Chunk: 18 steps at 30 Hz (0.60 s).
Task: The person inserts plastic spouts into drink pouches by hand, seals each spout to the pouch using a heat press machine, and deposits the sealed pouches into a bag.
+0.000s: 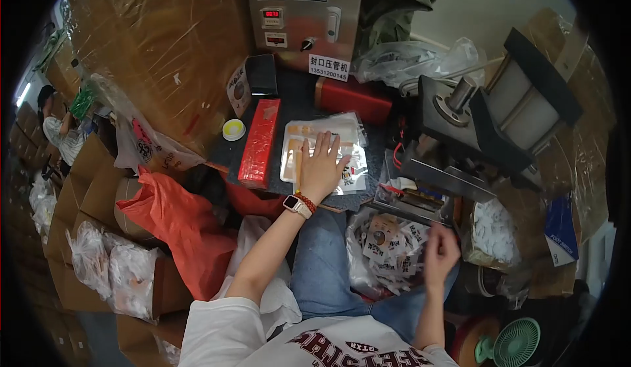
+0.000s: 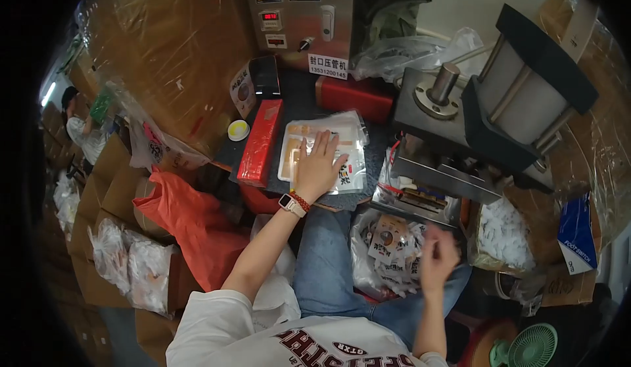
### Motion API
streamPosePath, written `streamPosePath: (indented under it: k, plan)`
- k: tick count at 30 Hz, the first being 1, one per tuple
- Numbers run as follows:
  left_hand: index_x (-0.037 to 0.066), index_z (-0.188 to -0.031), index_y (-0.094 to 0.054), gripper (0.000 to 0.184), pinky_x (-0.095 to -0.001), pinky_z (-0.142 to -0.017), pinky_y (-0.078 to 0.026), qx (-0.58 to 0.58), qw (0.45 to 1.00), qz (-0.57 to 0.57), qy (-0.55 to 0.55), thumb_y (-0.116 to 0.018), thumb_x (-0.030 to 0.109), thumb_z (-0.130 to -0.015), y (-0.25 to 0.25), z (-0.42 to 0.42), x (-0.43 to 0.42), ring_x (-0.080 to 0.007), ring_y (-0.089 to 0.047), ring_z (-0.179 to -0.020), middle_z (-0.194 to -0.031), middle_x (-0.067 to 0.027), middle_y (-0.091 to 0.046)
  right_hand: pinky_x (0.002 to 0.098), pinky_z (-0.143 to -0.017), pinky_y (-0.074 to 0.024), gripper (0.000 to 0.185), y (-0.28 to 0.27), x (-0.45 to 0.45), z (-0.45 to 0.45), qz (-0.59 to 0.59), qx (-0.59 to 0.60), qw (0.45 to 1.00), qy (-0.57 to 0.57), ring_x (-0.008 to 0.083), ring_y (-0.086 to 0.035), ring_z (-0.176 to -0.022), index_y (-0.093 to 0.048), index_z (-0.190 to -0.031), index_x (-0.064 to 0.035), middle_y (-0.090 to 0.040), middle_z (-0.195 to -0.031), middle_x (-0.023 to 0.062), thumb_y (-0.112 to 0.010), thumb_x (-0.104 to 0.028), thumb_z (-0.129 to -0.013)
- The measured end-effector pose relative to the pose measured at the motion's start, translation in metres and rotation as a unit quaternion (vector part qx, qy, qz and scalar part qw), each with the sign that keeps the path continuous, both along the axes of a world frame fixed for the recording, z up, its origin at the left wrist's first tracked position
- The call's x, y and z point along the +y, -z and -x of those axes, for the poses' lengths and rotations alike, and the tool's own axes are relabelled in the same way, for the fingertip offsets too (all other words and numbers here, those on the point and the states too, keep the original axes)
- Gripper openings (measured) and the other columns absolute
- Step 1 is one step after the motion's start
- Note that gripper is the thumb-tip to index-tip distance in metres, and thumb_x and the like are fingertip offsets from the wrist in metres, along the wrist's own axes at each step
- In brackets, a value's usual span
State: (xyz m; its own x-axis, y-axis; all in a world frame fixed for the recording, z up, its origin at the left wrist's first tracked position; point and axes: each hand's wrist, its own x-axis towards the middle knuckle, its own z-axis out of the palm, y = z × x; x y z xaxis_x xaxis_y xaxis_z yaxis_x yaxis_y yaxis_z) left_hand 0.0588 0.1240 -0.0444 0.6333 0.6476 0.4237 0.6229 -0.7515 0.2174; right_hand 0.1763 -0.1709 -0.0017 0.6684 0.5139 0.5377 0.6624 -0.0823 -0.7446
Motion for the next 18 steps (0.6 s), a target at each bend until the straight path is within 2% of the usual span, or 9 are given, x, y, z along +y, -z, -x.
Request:
streamPosePath:
  k: [1,3,4,6,7,9,10,11,18]
  plan:
    - [0.004,-0.137,-0.044,0.056,-0.0542,-0.112,-0.015,-0.060,0.997,-0.034,0.027,-0.047,0.041,-0.095,-0.007,0.003,-0.003,-0.0316,-0.028,-0.139,-0.144,-0.0153,-0.040,0.0315,-0.071,-0.0483,0.018,-0.011,-0.018,-0.020,-0.022,0.012,0.997,0.079,0.0249,-0.062,-0.078,-0.066,-0.103,0.0003,-0.064,-0.086,0.0131,-0.055,-0.004,-0.090]
    - [0.004,-0.137,-0.044,0.058,-0.0543,-0.112,-0.015,-0.069,0.995,-0.064,0.044,-0.049,0.042,-0.094,-0.031,0.014,-0.024,-0.0317,-0.029,-0.139,-0.144,-0.0152,-0.041,0.0347,-0.074,-0.0486,0.021,-0.017,-0.052,-0.078,0.083,-0.128,0.972,0.176,0.0300,-0.062,-0.085,-0.063,-0.109,0.0009,-0.063,-0.096,0.0151,-0.055,-0.004,-0.090]
    - [0.004,-0.138,-0.043,0.060,-0.0544,-0.112,-0.015,-0.080,0.991,-0.094,0.054,-0.052,0.042,-0.092,-0.043,0.020,-0.038,-0.0318,-0.029,-0.139,-0.144,-0.0150,-0.041,0.0347,-0.074,-0.0486,0.021,-0.018,-0.060,-0.097,0.083,-0.123,0.972,0.184,0.0300,-0.062,-0.085,-0.063,-0.109,0.0009,-0.063,-0.096,0.0151,-0.055,-0.004,-0.090]
    - [0.002,-0.138,-0.042,0.068,-0.0552,-0.112,-0.015,0.004,0.995,-0.049,0.092,-0.054,0.047,-0.089,-0.030,0.032,-0.069,-0.0316,-0.028,-0.139,-0.145,-0.0170,-0.038,0.0383,-0.078,-0.0493,0.029,-0.016,-0.067,-0.122,0.307,-0.091,0.936,0.150,0.0344,-0.061,-0.093,-0.060,-0.115,0.0002,-0.060,-0.107,0.0164,-0.059,-0.005,-0.087]
    - [0.001,-0.139,-0.041,0.071,-0.0560,-0.112,-0.015,0.060,0.992,-0.004,0.110,-0.056,0.049,-0.088,-0.012,0.036,-0.082,-0.0313,-0.026,-0.140,-0.146,-0.0183,-0.036,0.0383,-0.078,-0.0493,0.029,-0.016,-0.066,-0.125,0.307,-0.087,0.936,0.152,0.0344,-0.061,-0.093,-0.060,-0.115,0.0002,-0.060,-0.107,0.0164,-0.059,-0.005,-0.087]
    - [0.001,-0.132,-0.047,0.057,-0.0500,-0.108,-0.030,0.007,0.990,-0.043,0.134,-0.063,0.028,-0.084,0.003,0.044,-0.100,-0.0332,-0.040,-0.131,-0.138,-0.0182,-0.045,0.0419,-0.079,-0.0499,0.034,-0.016,-0.059,-0.124,0.373,-0.158,0.898,0.173,0.0374,-0.060,-0.095,-0.058,-0.117,-0.0008,-0.058,-0.110,0.0167,-0.061,-0.004,-0.082]
    - [0.002,-0.128,-0.050,0.052,-0.0471,-0.105,-0.036,-0.007,0.989,-0.060,0.137,-0.064,0.018,-0.081,0.014,0.049,-0.099,-0.0341,-0.046,-0.126,-0.134,-0.0177,-0.050,0.0429,-0.078,-0.0504,0.029,-0.019,-0.056,-0.118,0.357,-0.199,0.892,0.192,0.0374,-0.060,-0.092,-0.061,-0.107,-0.0004,-0.058,-0.105,0.0166,-0.063,-0.004,-0.079]
    - [0.005,-0.120,-0.056,0.047,-0.0419,-0.096,-0.046,-0.068,0.985,-0.045,0.150,-0.064,0.003,-0.074,0.008,0.053,-0.102,-0.0330,-0.055,-0.115,-0.126,-0.0155,-0.057,0.0429,-0.078,-0.0504,0.029,-0.022,-0.053,-0.115,0.358,-0.194,0.892,0.195,0.0374,-0.060,-0.092,-0.061,-0.107,-0.0004,-0.058,-0.105,0.0166,-0.063,-0.004,-0.079]
    - [0.007,-0.112,-0.063,0.041,-0.0371,-0.077,-0.053,-0.095,0.986,0.049,0.130,-0.062,-0.001,-0.072,-0.020,0.055,-0.107,-0.0300,-0.064,-0.093,-0.110,-0.0110,-0.064,0.0423,-0.076,-0.0514,0.014,-0.006,-0.055,-0.128,0.464,-0.245,0.820,0.230,0.0325,-0.060,-0.089,-0.058,-0.094,-0.0003,-0.060,-0.095,0.0156,-0.055,-0.003,-0.081]
